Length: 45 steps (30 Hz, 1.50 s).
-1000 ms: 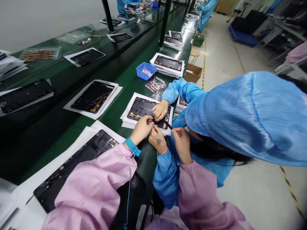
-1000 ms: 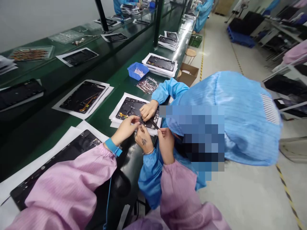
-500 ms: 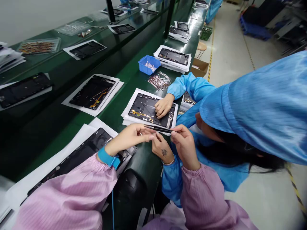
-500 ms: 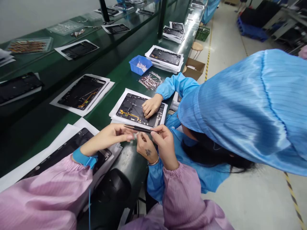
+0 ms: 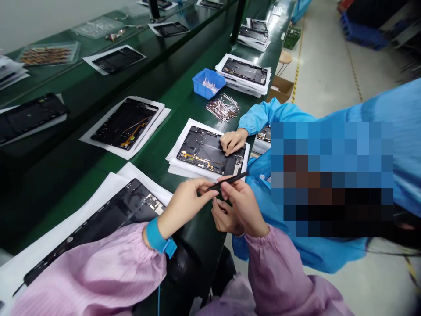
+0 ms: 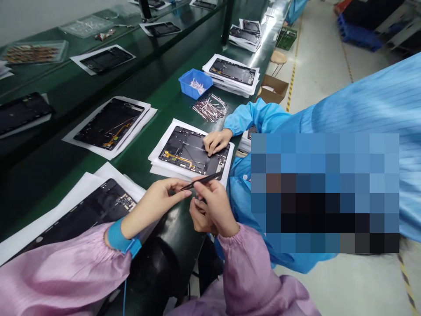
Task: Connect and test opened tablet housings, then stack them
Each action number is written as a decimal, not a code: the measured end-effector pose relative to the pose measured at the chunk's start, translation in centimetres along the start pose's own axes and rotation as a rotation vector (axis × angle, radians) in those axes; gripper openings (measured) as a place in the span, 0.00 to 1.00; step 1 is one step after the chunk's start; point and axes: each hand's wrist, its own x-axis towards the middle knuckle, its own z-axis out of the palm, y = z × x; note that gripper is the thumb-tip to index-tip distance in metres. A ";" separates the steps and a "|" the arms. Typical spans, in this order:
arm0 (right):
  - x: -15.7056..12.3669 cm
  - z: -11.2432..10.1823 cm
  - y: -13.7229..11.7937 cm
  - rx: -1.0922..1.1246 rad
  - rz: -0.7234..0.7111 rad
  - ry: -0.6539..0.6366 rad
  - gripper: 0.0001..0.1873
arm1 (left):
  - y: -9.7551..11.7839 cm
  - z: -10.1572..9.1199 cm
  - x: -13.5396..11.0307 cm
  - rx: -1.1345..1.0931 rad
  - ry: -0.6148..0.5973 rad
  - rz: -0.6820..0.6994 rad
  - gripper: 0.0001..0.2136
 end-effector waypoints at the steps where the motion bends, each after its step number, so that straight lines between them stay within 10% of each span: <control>1: 0.6 -0.6 -0.1 -0.049 -0.030 0.048 0.16 | -0.3 0.1 0.6 0.014 0.048 -0.043 0.10; 8: 3.2 -5.3 0.1 -0.348 -0.124 0.321 0.18 | -1.3 2.2 3.7 -0.699 0.346 -0.671 0.01; 18: 2.6 -5.2 2.9 -0.083 -0.035 0.329 0.18 | -1.9 3.1 5.2 -0.769 0.620 -0.673 0.04; 29: 4.7 -6.5 3.1 0.077 0.094 0.299 0.19 | -2.5 3.9 5.2 -0.809 0.366 -0.715 0.05; 41: 0.9 -4.1 4.0 0.199 0.345 0.171 0.17 | -4.2 2.2 4.3 -0.609 0.603 -0.681 0.10; 45: 0.4 -5.0 3.5 0.017 0.192 0.172 0.17 | -2.7 1.9 3.1 -0.589 0.562 -0.672 0.05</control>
